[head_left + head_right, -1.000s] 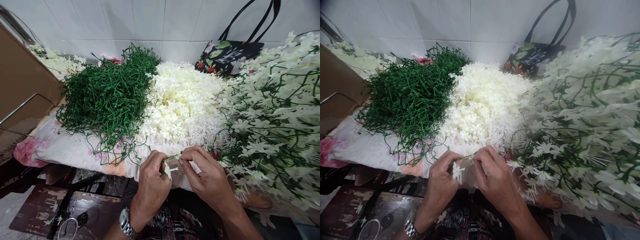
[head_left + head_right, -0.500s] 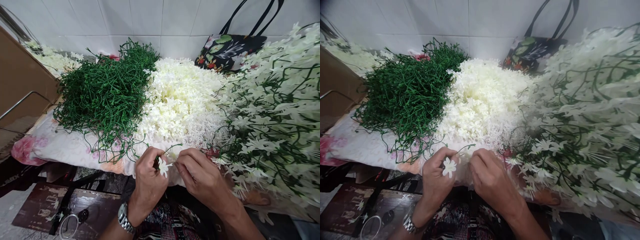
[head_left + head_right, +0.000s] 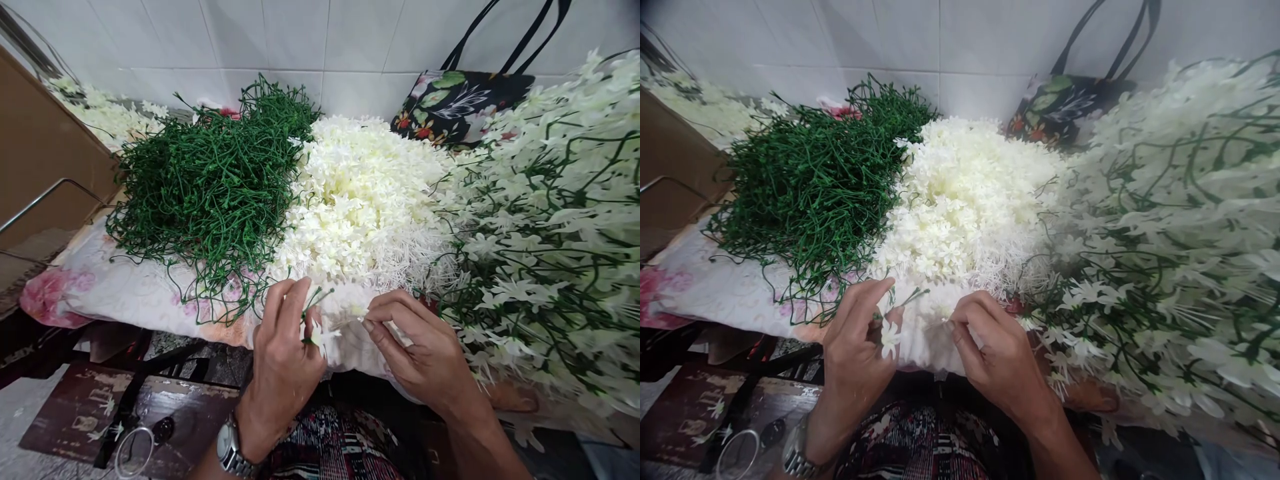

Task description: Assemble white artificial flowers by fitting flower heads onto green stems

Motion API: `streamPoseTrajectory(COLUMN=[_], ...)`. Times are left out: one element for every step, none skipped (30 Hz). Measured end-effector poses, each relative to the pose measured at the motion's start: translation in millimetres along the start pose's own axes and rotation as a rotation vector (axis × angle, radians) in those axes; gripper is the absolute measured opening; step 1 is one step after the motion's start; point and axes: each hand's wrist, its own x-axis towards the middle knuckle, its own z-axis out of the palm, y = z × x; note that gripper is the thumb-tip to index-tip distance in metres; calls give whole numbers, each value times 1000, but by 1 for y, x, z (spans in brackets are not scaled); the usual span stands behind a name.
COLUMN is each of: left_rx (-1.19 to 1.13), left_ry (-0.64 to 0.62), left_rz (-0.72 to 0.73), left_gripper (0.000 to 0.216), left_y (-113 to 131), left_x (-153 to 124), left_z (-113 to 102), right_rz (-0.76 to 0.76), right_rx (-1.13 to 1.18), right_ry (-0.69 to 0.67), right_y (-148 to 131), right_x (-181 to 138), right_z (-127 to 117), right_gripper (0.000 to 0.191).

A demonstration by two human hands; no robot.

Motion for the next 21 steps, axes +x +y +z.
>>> streamPoseTrajectory(left_rx=[-47, -100, -159, -222, -288, -355, -419, -477, -524, -557, -579, -594, -607, -620, -629, -634, -633, -628, -623, -621, -623], left_ry=[3, -13, -48, -96, -146, -193, -233, -263, -285, -297, -304, -307, -308, -307, -302, -290, -276, -262, -248, -236, -227], left_rz=[23, 33, 27, 5, -26, -62, -94, -122, -149, -178, -208, -241, -276, -313, -348, -379, -405, -425, -441, -452, -459], left_gripper=[35, 32, 29, 26, 22, 18, 15, 15, 15, 16, 17, 16, 15, 14, 14, 13, 13, 13, 12, 12, 12], left_y=[2, 4, 6, 8, 9, 10, 10, 10, 11, 11, 11, 11, 11, 11, 10, 10, 10, 10, 10, 10, 10], left_x=[0, 0, 1, 2, 4, 6, 8, 10, 12, 14, 15, 15, 16, 15, 15, 14, 13, 12, 11, 10, 9], left_z=[-1, -1, -2, -2, -2, -3, -3, -3, -3, -3, -3, -3, -3, -3, -3, -3, -3, -3, -2, -2, -1], right_rz=[-2, -7, -14, -21, -28, -34, -40, -44, -48, -49, -49, -46, -42, -41, -44, -51, -63, -81, -102, -125, -149], right_rx=[18, 37, 54, 70, 84, 94, 102, 108, 112, 114, 113, 110, 104, 96, 84, 69, 48, 24, -2, -29, -53], right_ry=[2, 3, 3, 1, -4, -12, -23, -36, -48, -58, -66, -71, -74, -77, -79, -78, -69, -50, -24, 5, 32], right_y=[-1, -1, -2, -3, -3, -4, -5, -6, -7, -7, -8, -8, -8, -8, -8, -8, -8, -9, -10, -11, -12], right_x=[-1, -1, -2, -2, -3, -3, -3, -3, -3, -3, -3, -3, -3, -4, -4, -4, -5, -5, -6, -7, -7], right_z=[0, -1, -1, -2, -3, -3, -4, -4, -4, -4, -4, -4, -3, -3, -3, -2, -2, -2, -2, -2, -2], right_gripper=[14, 13, 13, 13, 13, 13, 13, 13, 13, 13, 14, 14, 14, 14, 14, 14, 14, 14, 14, 15, 16])
